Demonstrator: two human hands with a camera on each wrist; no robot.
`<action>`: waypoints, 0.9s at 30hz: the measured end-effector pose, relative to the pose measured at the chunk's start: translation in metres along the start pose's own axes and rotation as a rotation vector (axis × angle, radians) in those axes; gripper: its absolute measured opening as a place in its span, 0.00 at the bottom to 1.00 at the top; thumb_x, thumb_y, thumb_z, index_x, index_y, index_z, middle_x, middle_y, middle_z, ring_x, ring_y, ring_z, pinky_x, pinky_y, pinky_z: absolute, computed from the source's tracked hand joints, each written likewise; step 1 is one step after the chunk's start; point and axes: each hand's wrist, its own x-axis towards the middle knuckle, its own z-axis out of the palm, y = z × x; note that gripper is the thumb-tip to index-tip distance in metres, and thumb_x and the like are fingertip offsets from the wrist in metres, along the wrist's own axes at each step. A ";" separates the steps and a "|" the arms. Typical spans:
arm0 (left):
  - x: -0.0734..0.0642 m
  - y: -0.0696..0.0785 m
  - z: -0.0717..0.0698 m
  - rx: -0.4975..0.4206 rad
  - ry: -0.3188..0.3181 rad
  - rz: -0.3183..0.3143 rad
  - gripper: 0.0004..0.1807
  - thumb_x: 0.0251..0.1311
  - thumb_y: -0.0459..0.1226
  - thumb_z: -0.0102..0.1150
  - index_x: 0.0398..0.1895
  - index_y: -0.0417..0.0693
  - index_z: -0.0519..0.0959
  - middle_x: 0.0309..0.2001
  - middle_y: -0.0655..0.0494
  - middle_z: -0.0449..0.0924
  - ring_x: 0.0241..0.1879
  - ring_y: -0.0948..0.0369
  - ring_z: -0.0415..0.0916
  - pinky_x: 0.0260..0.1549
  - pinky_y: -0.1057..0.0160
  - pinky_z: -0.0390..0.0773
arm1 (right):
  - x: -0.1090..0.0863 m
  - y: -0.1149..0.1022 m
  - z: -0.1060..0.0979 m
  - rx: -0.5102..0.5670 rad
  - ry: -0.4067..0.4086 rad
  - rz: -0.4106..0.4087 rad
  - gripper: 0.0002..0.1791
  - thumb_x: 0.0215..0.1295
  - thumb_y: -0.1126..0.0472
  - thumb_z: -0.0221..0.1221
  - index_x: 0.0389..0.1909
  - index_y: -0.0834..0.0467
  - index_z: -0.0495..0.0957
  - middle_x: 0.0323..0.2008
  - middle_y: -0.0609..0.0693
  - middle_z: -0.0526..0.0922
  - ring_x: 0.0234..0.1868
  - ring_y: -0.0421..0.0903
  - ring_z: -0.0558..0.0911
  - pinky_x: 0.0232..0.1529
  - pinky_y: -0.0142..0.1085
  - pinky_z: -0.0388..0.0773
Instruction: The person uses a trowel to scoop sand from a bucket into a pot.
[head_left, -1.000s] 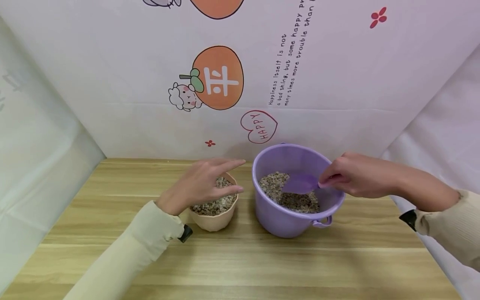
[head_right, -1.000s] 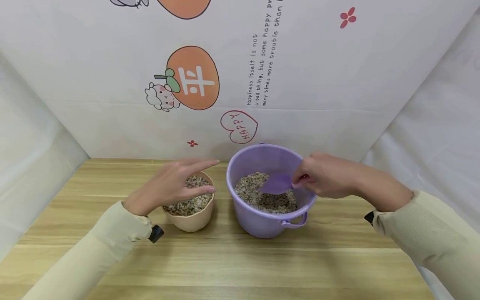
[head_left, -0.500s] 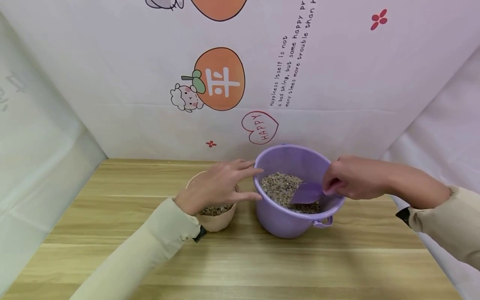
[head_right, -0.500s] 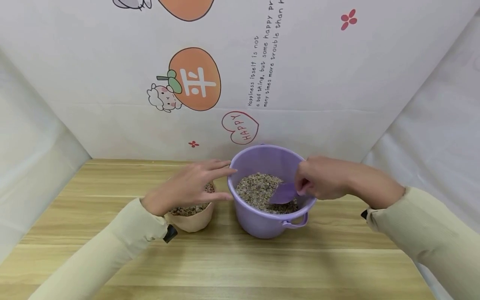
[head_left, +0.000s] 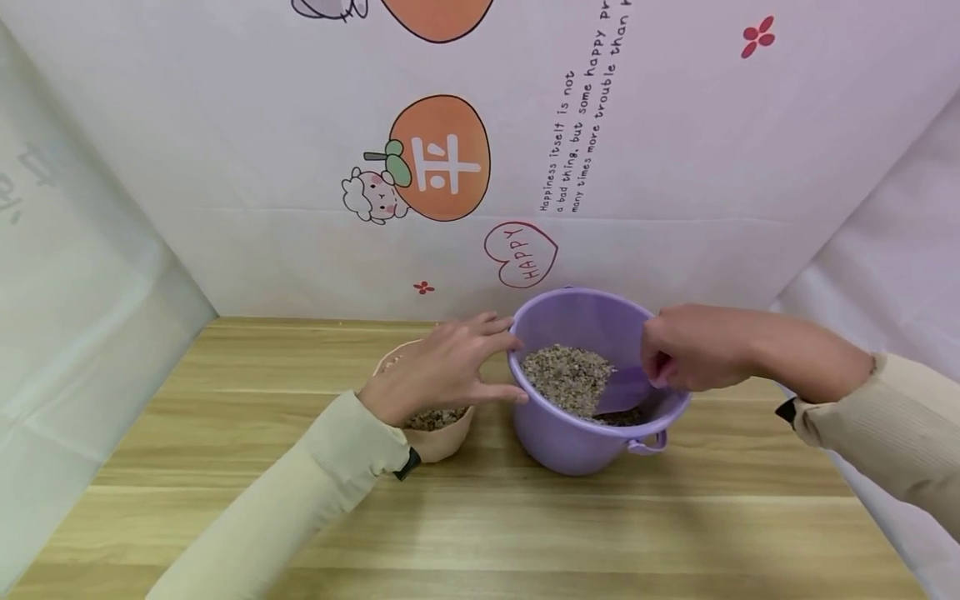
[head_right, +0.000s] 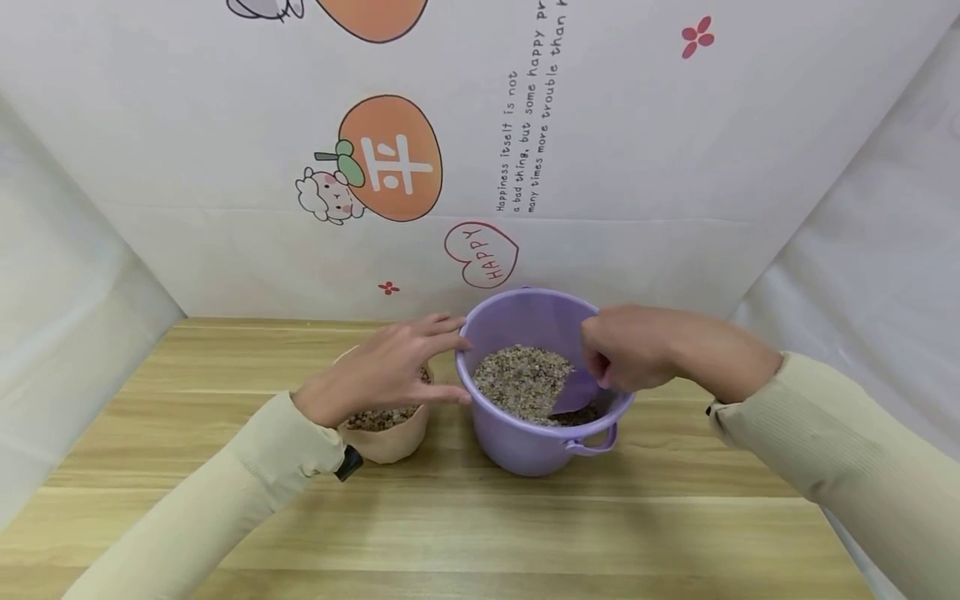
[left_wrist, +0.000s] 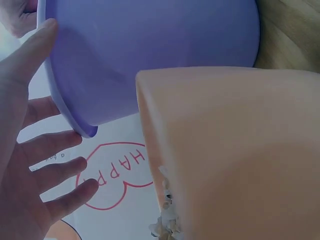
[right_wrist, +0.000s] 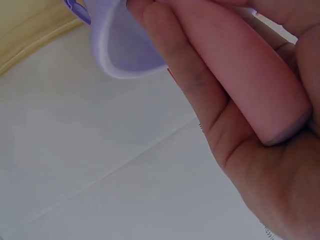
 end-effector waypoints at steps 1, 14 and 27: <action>0.000 0.000 0.000 -0.002 -0.001 -0.002 0.34 0.55 0.63 0.65 0.57 0.52 0.80 0.66 0.52 0.73 0.65 0.53 0.70 0.59 0.48 0.73 | 0.000 0.000 0.000 -0.005 -0.001 0.002 0.21 0.46 0.78 0.54 0.13 0.47 0.76 0.13 0.33 0.68 0.17 0.31 0.64 0.20 0.28 0.65; -0.003 0.001 0.002 -0.035 -0.003 -0.018 0.33 0.56 0.63 0.64 0.57 0.52 0.80 0.71 0.48 0.66 0.69 0.45 0.65 0.62 0.41 0.69 | 0.003 -0.001 -0.004 0.010 -0.041 0.033 0.18 0.47 0.76 0.61 0.16 0.47 0.82 0.16 0.33 0.76 0.19 0.33 0.71 0.21 0.29 0.72; -0.003 0.001 0.002 -0.030 -0.014 -0.027 0.34 0.56 0.63 0.63 0.57 0.51 0.80 0.71 0.49 0.66 0.71 0.47 0.63 0.64 0.44 0.67 | 0.009 0.003 0.006 0.034 -0.030 0.046 0.18 0.46 0.77 0.61 0.16 0.48 0.82 0.16 0.35 0.75 0.19 0.34 0.70 0.21 0.29 0.71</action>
